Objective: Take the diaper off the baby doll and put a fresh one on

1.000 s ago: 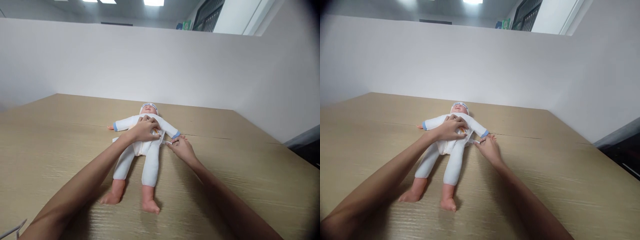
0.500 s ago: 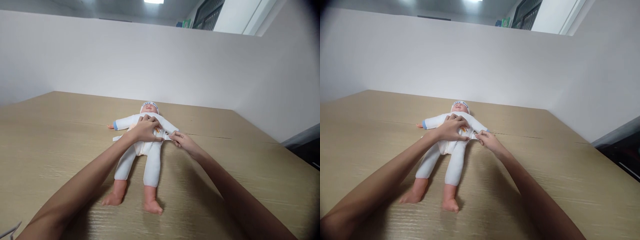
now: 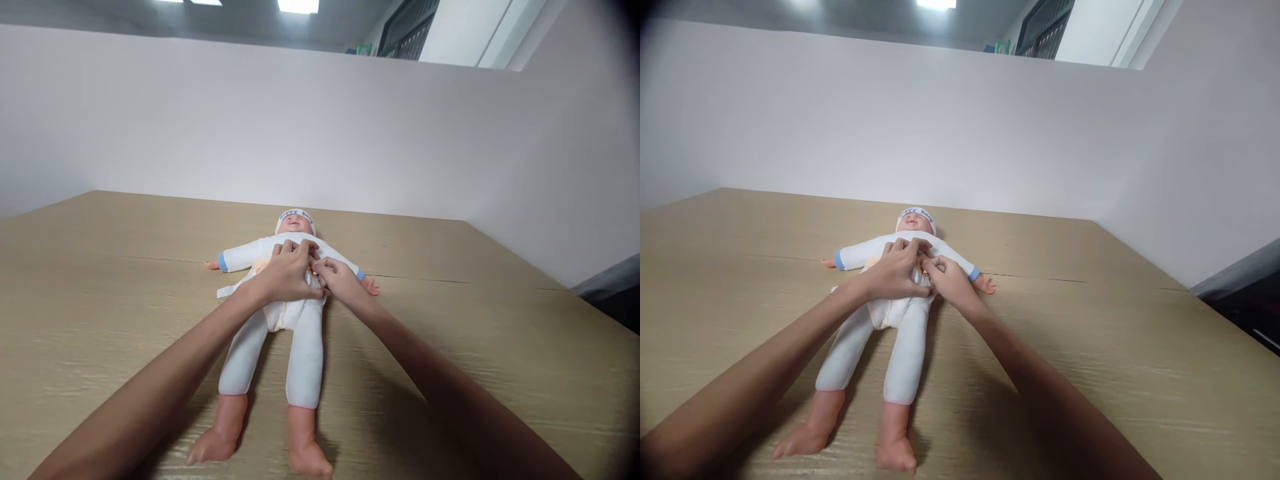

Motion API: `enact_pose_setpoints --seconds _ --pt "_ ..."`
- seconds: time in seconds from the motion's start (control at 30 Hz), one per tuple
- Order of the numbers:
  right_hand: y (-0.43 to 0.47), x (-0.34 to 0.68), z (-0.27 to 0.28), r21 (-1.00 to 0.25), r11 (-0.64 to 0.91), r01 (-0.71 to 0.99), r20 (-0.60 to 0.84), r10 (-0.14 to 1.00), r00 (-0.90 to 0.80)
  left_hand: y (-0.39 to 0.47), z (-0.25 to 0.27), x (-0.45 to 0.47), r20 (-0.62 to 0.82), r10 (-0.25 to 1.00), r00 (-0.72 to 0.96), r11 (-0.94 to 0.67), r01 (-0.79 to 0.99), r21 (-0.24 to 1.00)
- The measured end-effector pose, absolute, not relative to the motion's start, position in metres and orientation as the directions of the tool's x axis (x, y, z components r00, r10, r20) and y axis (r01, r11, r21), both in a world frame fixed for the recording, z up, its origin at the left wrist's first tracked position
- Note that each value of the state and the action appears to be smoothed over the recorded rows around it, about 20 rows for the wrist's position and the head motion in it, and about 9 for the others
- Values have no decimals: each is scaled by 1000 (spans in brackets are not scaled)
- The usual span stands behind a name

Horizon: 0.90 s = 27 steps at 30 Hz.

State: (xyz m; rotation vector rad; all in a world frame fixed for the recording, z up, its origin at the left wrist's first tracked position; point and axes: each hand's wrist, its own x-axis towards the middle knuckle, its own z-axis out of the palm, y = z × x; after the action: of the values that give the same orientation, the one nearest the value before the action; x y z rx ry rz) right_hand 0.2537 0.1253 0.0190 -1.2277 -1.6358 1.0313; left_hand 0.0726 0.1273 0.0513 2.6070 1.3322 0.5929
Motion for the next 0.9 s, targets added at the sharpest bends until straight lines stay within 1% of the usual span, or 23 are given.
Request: enact_pose_setpoints --seconds 0.07,0.1,0.13,0.17,0.2,0.3,0.4,0.5,0.53,0.57,0.6,0.67,0.73,0.8,0.9 --pt "108 256 16 -862 328 386 307 945 -116 127 51 72 274 800 534 -599 739 309" --pt "99 259 14 -792 418 445 411 904 -118 127 51 72 275 798 536 -602 735 312" --pt "90 262 11 -707 505 495 502 851 -152 127 50 72 277 796 538 -604 730 319" --pt "83 265 7 -625 579 524 560 800 -217 127 50 71 279 795 539 -606 724 329" --pt "78 269 4 -558 639 530 585 755 -294 127 50 71 279 796 537 -605 719 341" --pt "73 279 -8 -454 728 513 569 680 -462 126 51 71 268 806 528 -592 710 382" --pt "77 284 -14 -398 741 540 551 664 -505 123 59 66 242 802 546 -591 663 460" --pt "79 285 -13 -361 744 562 543 658 -522 120 67 52 265 780 567 -570 471 673" --pt "79 285 -11 -355 746 564 545 655 -523 119 68 44 298 786 541 -553 399 731" --pt "78 285 -9 -353 746 564 552 653 -518 118 67 34 339 803 490 -540 358 762" --pt "77 285 -7 -356 745 565 561 653 -508 116 64 23 381 828 412 -532 362 765" --pt "74 283 1 -372 736 566 586 659 -472 111 52 -4 433 871 230 -489 485 725" --pt "73 279 13 -396 723 567 610 668 -426 105 34 -32 412 904 111 -386 627 677" --pt "74 269 29 -414 719 558 609 675 -417 97 14 -57 335 940 69 -279 721 634" --pt "81 246 54 -393 756 524 535 651 -539 89 -8 -82 254 967 38 -176 817 549"
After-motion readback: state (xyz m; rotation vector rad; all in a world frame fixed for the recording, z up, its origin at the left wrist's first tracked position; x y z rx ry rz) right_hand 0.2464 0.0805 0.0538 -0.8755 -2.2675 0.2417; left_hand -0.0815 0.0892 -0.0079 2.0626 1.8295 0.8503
